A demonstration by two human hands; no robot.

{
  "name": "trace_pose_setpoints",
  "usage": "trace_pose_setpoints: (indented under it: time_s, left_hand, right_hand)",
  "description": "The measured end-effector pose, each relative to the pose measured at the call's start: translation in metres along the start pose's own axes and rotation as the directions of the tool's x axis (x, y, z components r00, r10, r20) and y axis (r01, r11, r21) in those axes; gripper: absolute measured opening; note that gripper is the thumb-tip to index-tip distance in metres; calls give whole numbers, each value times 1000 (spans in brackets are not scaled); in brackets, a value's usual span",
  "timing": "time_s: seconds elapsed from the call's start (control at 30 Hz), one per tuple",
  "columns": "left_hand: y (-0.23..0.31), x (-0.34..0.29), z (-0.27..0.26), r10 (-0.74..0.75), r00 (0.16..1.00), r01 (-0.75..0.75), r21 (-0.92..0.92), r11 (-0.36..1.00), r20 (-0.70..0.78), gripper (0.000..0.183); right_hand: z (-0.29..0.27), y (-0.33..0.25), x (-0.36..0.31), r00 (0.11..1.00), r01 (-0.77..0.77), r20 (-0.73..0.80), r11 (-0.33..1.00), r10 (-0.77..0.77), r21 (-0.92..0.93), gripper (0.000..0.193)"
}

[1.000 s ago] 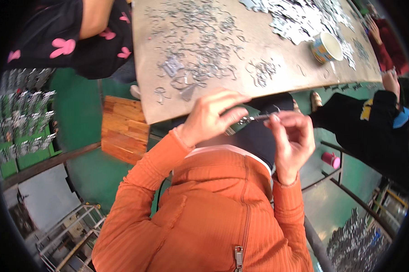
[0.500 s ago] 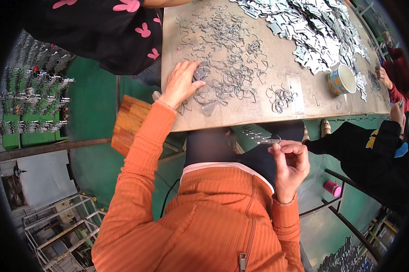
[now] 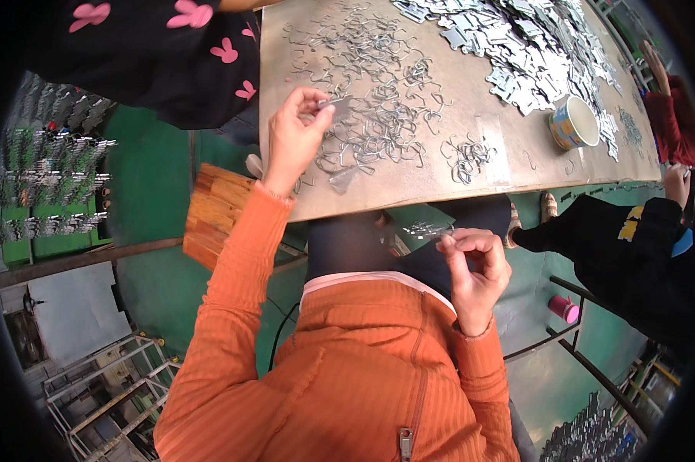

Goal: The person picks up small metal plates and wire hooks from a table, attaches each hook to a plate by hand, and then hangs the assembled pieces onto a metal rack.

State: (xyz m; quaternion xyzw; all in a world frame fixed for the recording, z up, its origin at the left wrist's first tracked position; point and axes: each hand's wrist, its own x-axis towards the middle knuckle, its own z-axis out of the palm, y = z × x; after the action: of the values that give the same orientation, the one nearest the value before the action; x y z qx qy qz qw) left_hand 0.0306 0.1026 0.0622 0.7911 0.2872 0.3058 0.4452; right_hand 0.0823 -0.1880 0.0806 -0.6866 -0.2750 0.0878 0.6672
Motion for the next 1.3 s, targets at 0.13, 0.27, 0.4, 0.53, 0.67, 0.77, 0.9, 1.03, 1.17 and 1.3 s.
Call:
trace_pose_setpoints:
  time_s: [0.13, 0.27, 0.4, 0.53, 0.67, 0.77, 0.9, 1.03, 1.17, 1.3]
  left_hand:
    - [29, -42, 28, -163, 915, 362, -573, 735, 368, 29]
    - [64, -74, 48, -172, 861, 454, -570, 685, 479, 28]
    - [77, -86, 52, -145, 849, 477, -618, 625, 508, 26]
    - [79, -93, 52, -89, 874, 400, -601, 692, 478, 21]
    - [72, -104, 57, -81, 910, 363, -687, 630, 406, 17]
    - [82, -107, 53, -48, 923, 269, -553, 789, 381, 12]
    - [71, -111, 51, 94, 956, 46, -457, 888, 279, 11]
    - [45, -117, 53, 182, 945, -56, -412, 910, 273, 13]
    - [29, -120, 54, 169, 933, -18, -428, 904, 318, 12]
    - [18, -123, 55, 178, 935, -36, -418, 908, 306, 11]
  right_hand:
    - [3, 1, 1, 1000, -4, 7, 999, 4, -48, 18]
    - [5, 0, 1, 1000, 10, 13, 998, -10, -67, 18]
    - [8, 3, 3, 1000, 20, 10, 996, -20, -87, 19]
    - [10, 3, 4, 999, 38, 6, 997, -37, -64, 19]
    - [10, -1, 8, 965, 262, 89, 917, -247, -300, 21]
    - [11, 5, 6, 951, 309, 134, 856, -278, -414, 22]
    - [0, 10, 10, 988, 132, 127, 925, -92, -357, 14]
    - [-2, 11, 57, 986, 68, 164, 952, -19, -298, 5]
    - [63, 17, 124, 871, 218, 491, 912, -21, -348, 6]
    - [149, 47, 165, 703, 355, 711, 875, -17, -330, 8]
